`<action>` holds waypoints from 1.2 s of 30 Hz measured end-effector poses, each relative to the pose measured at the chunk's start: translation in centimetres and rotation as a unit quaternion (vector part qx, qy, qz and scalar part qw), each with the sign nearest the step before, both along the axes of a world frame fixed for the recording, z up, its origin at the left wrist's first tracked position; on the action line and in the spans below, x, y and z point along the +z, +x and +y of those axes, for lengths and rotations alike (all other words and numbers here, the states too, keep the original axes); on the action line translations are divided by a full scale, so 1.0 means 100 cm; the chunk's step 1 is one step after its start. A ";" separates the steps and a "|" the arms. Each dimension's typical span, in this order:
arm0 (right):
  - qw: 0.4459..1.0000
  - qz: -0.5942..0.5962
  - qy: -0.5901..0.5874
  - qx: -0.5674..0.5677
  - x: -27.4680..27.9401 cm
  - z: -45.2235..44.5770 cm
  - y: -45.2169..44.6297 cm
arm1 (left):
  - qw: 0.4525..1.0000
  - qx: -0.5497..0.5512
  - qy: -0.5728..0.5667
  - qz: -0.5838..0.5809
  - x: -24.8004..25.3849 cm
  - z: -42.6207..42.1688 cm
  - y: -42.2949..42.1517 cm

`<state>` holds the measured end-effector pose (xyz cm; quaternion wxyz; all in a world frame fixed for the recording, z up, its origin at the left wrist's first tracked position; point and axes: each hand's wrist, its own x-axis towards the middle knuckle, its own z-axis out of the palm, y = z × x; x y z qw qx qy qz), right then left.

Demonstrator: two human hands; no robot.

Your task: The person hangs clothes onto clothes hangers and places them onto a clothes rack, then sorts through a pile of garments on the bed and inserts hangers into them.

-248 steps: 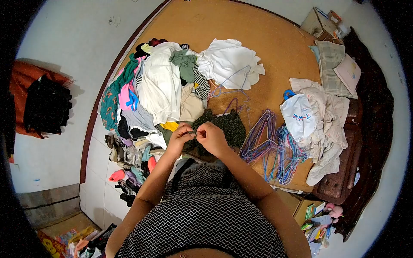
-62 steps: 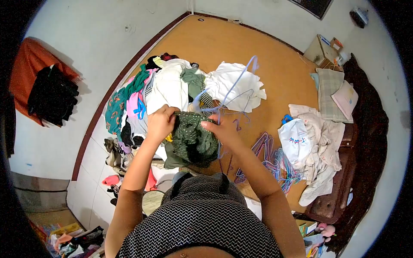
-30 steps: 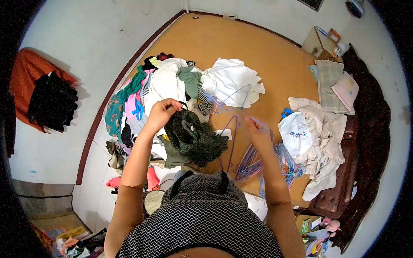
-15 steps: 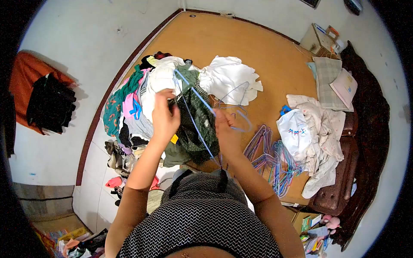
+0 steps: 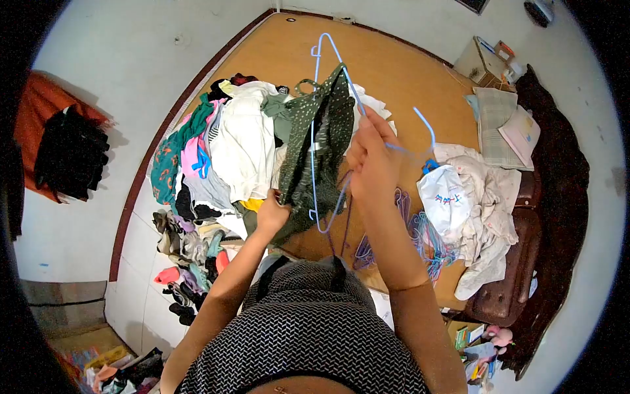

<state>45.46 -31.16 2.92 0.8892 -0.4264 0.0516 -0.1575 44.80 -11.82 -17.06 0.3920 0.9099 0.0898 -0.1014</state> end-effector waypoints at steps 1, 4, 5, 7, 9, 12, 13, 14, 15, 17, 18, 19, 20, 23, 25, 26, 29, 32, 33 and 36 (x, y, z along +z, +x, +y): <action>1.000 0.002 -0.005 -0.020 -0.004 0.001 0.008 | 0.999 -0.046 0.002 0.013 0.008 -0.004 -0.005; 0.998 0.004 -0.009 -0.057 -0.018 0.002 0.030 | 0.992 -0.125 0.015 0.016 0.021 -0.013 -0.017; 0.997 0.003 -0.007 -0.075 -0.024 0.002 0.035 | 0.988 -0.124 -0.050 0.084 0.027 -0.015 -0.019; 0.996 0.004 -0.014 -0.090 -0.040 0.002 0.044 | 0.974 -0.130 -0.120 0.139 0.048 -0.019 -0.026; 0.994 0.005 -0.020 -0.104 -0.057 0.006 0.048 | 0.970 -0.133 -0.143 0.141 0.062 -0.022 -0.032; 0.991 0.042 -0.038 -0.122 -0.080 0.013 0.045 | 0.964 -0.138 -0.192 0.119 0.057 -0.024 -0.034; 0.989 0.071 -0.097 -0.082 -0.088 0.012 0.040 | 0.956 -0.098 -0.257 0.102 0.053 -0.023 -0.033; 0.982 0.099 -0.155 -0.042 -0.095 0.010 0.036 | 0.941 -0.057 -0.321 0.084 0.049 -0.022 -0.030; 0.966 0.119 -0.227 -0.019 -0.102 0.003 0.034 | 0.930 -0.038 -0.354 0.091 0.041 -0.018 -0.024; 0.944 0.103 -0.312 0.021 -0.114 -0.022 0.031 | 0.907 -0.019 -0.410 0.088 0.026 -0.011 -0.017; 0.913 0.086 -0.393 0.062 -0.117 -0.034 0.028 | 0.902 -0.025 -0.423 0.088 0.020 -0.007 -0.014; 0.884 0.129 -0.437 0.107 -0.098 -0.043 0.020 | 0.901 -0.025 -0.423 0.091 0.021 -0.005 -0.012; 0.884 0.132 -0.437 0.106 -0.084 -0.048 0.013 | 0.906 -0.018 -0.410 0.101 0.024 -0.005 -0.011; 0.854 0.140 -0.466 0.181 -0.043 -0.060 -0.001 | 0.919 -0.032 -0.388 0.058 -0.001 -0.008 -0.006; 0.844 0.125 -0.483 0.197 -0.013 -0.063 -0.014 | 0.925 -0.051 -0.378 0.003 0.001 -0.015 -0.003; 0.832 0.107 -0.499 0.217 0.001 -0.064 -0.022 | 0.950 -0.059 -0.298 -0.069 0.023 -0.021 -0.004; 0.830 0.086 -0.459 0.305 0.033 -0.072 -0.043 | 0.958 -0.119 -0.155 -0.208 0.032 -0.028 0.006; 0.809 0.131 -0.409 0.402 0.040 -0.088 -0.046 | 0.912 -0.249 -0.132 -0.297 0.013 -0.024 0.024; 0.803 0.181 -0.373 0.428 0.033 -0.094 -0.040 | 0.917 -0.357 -0.095 -0.148 0.013 -0.023 0.023; 0.767 0.211 -0.430 0.428 -0.008 -0.113 -0.010 | 0.878 -0.469 -0.095 0.031 0.020 -0.019 0.010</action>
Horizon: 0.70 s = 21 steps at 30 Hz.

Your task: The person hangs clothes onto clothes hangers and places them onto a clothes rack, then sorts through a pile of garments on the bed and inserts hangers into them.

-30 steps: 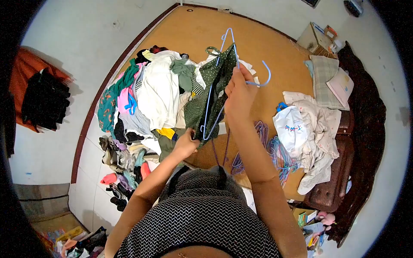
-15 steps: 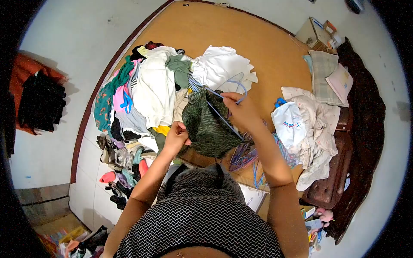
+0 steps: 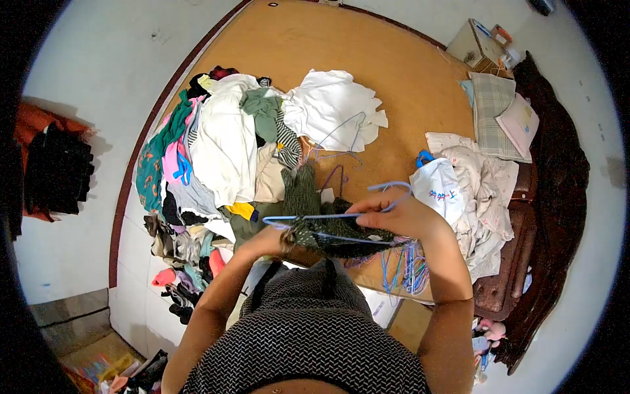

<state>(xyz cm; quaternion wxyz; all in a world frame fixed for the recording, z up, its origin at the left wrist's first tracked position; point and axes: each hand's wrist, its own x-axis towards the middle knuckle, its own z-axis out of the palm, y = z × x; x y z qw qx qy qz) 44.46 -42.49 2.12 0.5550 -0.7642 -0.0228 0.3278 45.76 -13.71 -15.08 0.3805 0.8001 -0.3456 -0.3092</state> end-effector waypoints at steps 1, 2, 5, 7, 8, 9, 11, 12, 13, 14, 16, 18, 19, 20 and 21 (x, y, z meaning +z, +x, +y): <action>0.998 -0.032 -0.046 0.008 -0.022 -0.011 0.012 | 0.999 -0.047 -0.013 -0.021 -0.043 0.004 0.000; 0.998 -0.032 -0.046 0.005 -0.042 -0.019 0.025 | 0.997 -0.045 0.035 0.058 -0.027 0.006 0.003; 0.947 -0.248 -0.164 -0.125 -0.101 -0.050 0.070 | 0.983 0.078 0.042 0.160 -0.066 0.013 0.005; 0.897 -0.311 -0.238 -0.204 -0.105 -0.078 0.112 | 0.965 0.214 -0.099 0.116 -0.087 0.021 0.014; 0.874 -0.324 -0.256 -0.256 -0.097 -0.092 0.137 | 0.965 0.212 -0.099 0.120 -0.091 0.026 0.023; 0.835 -0.383 -0.259 -0.298 -0.098 -0.117 0.168 | 0.968 0.219 -0.053 0.108 -0.096 0.030 0.031; 0.694 -0.428 -0.532 -0.230 -0.062 -0.154 0.215 | 0.970 0.230 -0.001 0.081 -0.098 0.034 0.046; 0.633 -0.506 -0.527 -0.255 -0.067 -0.195 0.248 | 0.970 0.228 -0.003 0.088 -0.104 0.034 0.052; 0.589 -0.544 -0.530 -0.275 -0.044 -0.183 0.262 | 0.973 0.218 0.029 0.077 -0.111 0.035 0.059; 0.543 -0.581 -0.531 -0.293 -0.005 -0.159 0.278 | 0.974 0.207 0.060 0.065 -0.119 0.034 0.067; 0.412 -0.748 -0.445 -0.269 0.028 -0.129 0.309 | 0.980 0.191 0.051 0.028 -0.141 0.025 0.081; 0.425 -0.762 -0.422 -0.246 0.042 -0.100 0.327 | 0.985 0.170 0.039 -0.009 -0.167 0.008 0.097; 0.433 -0.778 -0.395 -0.224 0.040 -0.085 0.334 | 0.986 0.154 0.052 -0.034 -0.182 -0.004 0.109; 0.434 -0.777 -0.400 -0.220 0.034 -0.069 0.339 | 0.986 0.139 0.064 -0.059 -0.199 -0.019 0.122; 0.457 -0.766 -0.405 -0.201 0.024 -0.052 0.343 | 0.987 0.138 0.060 -0.054 -0.223 -0.036 0.134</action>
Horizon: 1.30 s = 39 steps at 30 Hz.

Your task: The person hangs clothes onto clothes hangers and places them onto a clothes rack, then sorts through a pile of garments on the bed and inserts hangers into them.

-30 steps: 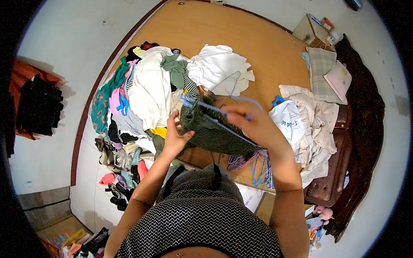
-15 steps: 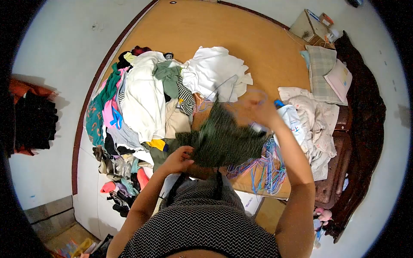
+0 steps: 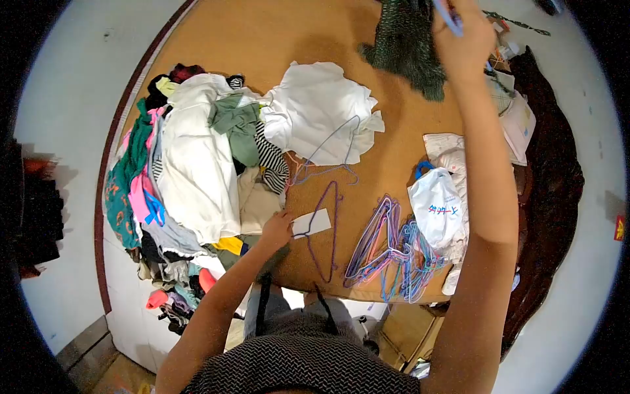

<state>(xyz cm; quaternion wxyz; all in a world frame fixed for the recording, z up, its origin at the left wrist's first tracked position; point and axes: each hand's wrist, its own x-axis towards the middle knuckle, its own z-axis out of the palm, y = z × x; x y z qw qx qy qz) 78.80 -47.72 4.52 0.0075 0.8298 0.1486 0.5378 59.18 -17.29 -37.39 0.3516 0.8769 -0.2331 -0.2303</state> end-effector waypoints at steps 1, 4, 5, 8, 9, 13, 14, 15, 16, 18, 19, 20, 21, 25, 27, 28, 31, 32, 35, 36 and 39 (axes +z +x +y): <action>0.999 0.032 -0.004 0.005 -0.012 0.012 0.006 | 0.995 -0.042 0.040 -0.075 -0.028 -0.017 0.012; 0.995 0.083 0.054 0.028 -0.092 0.023 0.037 | 0.978 -0.080 0.101 -0.164 -0.066 -0.061 0.053; 0.993 0.105 0.054 0.027 -0.124 0.023 0.043 | 0.972 -0.077 0.128 -0.181 -0.076 -0.070 0.064; 0.963 0.217 0.150 0.062 -0.231 0.034 0.050 | 0.940 -0.067 0.192 -0.274 -0.116 -0.088 0.081; 0.966 0.220 0.125 0.061 -0.271 0.035 0.054 | 0.942 -0.069 0.194 -0.266 -0.125 -0.090 0.085; 0.898 0.393 0.173 0.096 -0.397 0.048 0.027 | 0.933 -0.114 0.222 -0.258 -0.136 -0.095 0.087; 0.885 0.421 0.168 0.102 -0.420 0.049 0.020 | 0.939 -0.094 0.184 -0.275 -0.135 -0.096 0.084; 0.873 0.448 0.162 0.107 -0.440 0.048 0.013 | 0.940 -0.099 0.187 -0.269 -0.130 -0.096 0.079; 0.870 0.452 0.167 0.105 -0.452 0.048 0.006 | 0.945 -0.086 0.145 -0.279 -0.124 -0.095 0.069; 0.822 0.543 0.141 0.093 -0.470 0.049 -0.007 | 0.957 -0.076 0.078 -0.268 -0.120 -0.093 0.045; 0.821 0.545 0.144 0.092 -0.479 0.050 -0.012 | 0.965 -0.081 0.052 -0.244 -0.119 -0.092 0.029; 0.807 0.563 0.147 0.095 -0.486 0.049 -0.017 | 0.963 -0.130 0.043 -0.231 -0.115 -0.091 0.012; 0.794 0.581 0.148 0.098 -0.493 0.048 -0.021 | 0.959 -0.177 0.033 -0.219 -0.111 -0.090 -0.004; 0.751 0.652 0.070 0.072 -0.522 0.041 -0.039 | 0.964 -0.192 -0.011 -0.183 -0.120 -0.078 -0.060; 0.714 0.694 0.056 0.074 -0.538 0.041 -0.051 | 0.973 -0.182 0.002 -0.142 -0.131 -0.070 -0.076; 0.714 0.694 0.057 0.075 -0.547 0.043 -0.056 | 0.975 -0.159 0.018 -0.156 -0.135 -0.064 -0.079; 0.753 0.654 0.058 0.039 -0.563 0.051 -0.064 | 0.976 -0.139 0.026 -0.165 -0.129 -0.046 -0.075; 0.762 0.645 0.059 0.012 -0.567 0.056 -0.066 | 0.976 -0.141 0.018 -0.162 -0.124 -0.042 -0.073; 0.754 0.655 0.027 -0.048 -0.573 0.063 -0.068 | 0.981 -0.101 0.013 -0.166 -0.121 -0.033 -0.073; 0.734 0.675 -0.010 -0.080 -0.569 0.064 -0.064 | 0.979 -0.102 0.012 -0.174 -0.119 -0.032 -0.070; 0.739 0.653 -0.151 -0.063 -0.543 0.058 -0.063 | 0.983 -0.075 -0.021 -0.168 -0.104 -0.028 -0.061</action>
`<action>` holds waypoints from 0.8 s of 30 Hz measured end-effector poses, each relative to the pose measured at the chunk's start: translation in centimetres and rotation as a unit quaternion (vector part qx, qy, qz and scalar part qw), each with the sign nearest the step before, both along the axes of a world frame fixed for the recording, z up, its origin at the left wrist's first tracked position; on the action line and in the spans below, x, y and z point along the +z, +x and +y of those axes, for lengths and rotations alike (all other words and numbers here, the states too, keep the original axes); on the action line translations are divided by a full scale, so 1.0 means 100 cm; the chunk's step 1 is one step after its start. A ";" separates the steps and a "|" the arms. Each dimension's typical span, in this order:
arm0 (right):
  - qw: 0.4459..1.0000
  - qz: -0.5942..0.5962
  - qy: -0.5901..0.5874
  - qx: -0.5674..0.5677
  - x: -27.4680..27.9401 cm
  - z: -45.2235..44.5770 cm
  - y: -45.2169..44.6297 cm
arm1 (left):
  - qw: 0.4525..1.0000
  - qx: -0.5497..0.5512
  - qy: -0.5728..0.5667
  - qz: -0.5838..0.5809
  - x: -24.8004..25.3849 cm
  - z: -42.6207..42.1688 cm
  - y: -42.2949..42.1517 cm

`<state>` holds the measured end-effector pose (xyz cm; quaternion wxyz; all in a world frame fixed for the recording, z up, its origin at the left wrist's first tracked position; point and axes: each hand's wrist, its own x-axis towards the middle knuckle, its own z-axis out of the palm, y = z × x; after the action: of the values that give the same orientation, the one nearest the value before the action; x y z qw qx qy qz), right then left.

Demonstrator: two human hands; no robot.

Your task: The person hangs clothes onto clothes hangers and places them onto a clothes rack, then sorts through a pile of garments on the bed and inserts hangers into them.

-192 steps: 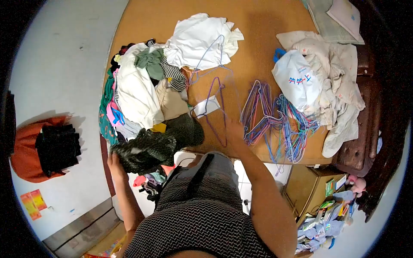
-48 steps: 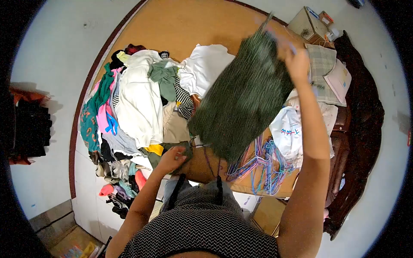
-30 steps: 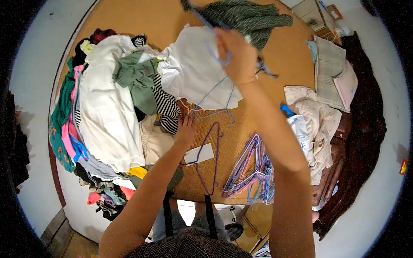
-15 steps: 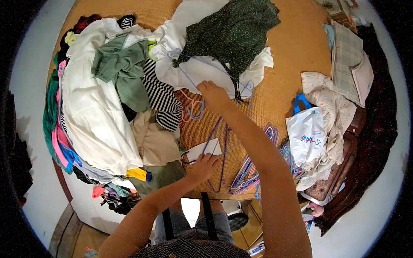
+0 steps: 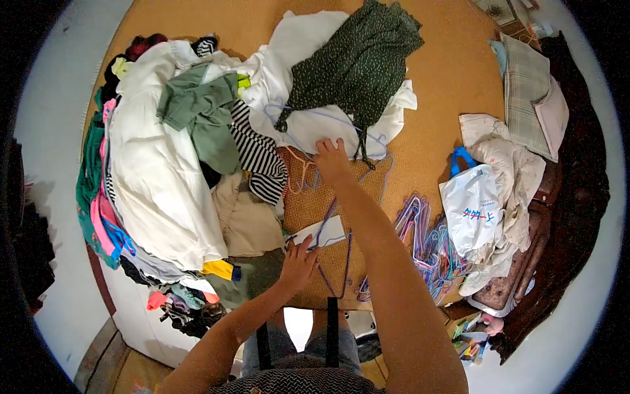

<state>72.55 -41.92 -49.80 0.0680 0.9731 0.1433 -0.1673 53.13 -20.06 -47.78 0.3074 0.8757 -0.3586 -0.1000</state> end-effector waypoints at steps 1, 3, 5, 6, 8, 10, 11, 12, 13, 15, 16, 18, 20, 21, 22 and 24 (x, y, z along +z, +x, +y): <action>1.000 -0.008 -0.001 0.001 0.010 0.001 0.000 | 0.999 0.010 0.007 0.034 0.010 0.002 0.003; 0.999 0.036 -0.007 -0.024 0.032 0.001 -0.001 | 0.998 0.020 0.010 0.062 0.021 0.008 0.001; 0.999 0.016 0.033 -0.036 0.040 -0.014 -0.004 | 0.988 0.050 -0.035 0.140 0.026 0.016 -0.003; 0.996 0.003 0.076 -0.046 0.051 -0.024 -0.002 | 0.990 0.050 -0.043 0.128 0.036 0.021 -0.004; 0.973 -0.008 0.210 -0.099 0.100 -0.044 0.012 | 0.987 0.086 -0.080 0.113 0.058 0.032 -0.004; 0.949 -0.069 0.280 -0.126 0.180 -0.040 0.033 | 0.987 0.085 -0.096 0.101 0.079 0.047 -0.007; 0.934 -0.150 0.297 -0.129 0.219 -0.032 0.039 | 0.986 0.085 -0.104 0.103 0.090 0.052 -0.005; 0.913 -0.231 0.312 -0.130 0.258 -0.023 0.042 | 0.986 0.084 -0.112 0.086 0.104 0.057 -0.001; 0.910 -0.247 0.309 -0.121 0.305 -0.012 0.042 | 0.978 0.104 -0.139 0.115 0.120 0.061 0.002; 0.877 -0.138 0.387 -0.248 0.406 0.014 0.028 | 0.969 0.119 -0.173 0.128 0.161 0.069 0.011; 0.877 -0.153 0.388 -0.240 0.453 0.029 0.013 | 0.958 0.160 -0.184 0.150 0.191 0.072 0.020; 0.846 -0.146 0.470 -0.206 0.535 0.060 -0.032 | 0.946 0.200 -0.203 0.157 0.251 0.077 0.033; 0.818 -0.137 0.534 -0.165 0.598 0.087 -0.082 | 0.906 0.221 -0.361 0.014 0.314 0.086 0.041; 0.785 -0.111 0.595 -0.134 0.621 0.098 -0.108 | 0.895 0.231 -0.379 -0.051 0.353 0.094 0.038; 0.783 -0.117 0.599 -0.117 0.639 0.110 -0.133 | 0.879 0.241 -0.395 -0.116 0.392 0.103 0.030; 0.740 -0.026 0.659 -0.135 0.663 0.124 -0.179 | 0.834 0.260 -0.411 -0.261 0.437 0.123 0.003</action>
<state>54.60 -29.51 16.48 -0.6099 0.7880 0.0836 -0.0134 53.47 -7.80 -4.06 0.5487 0.7232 -0.1932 0.3723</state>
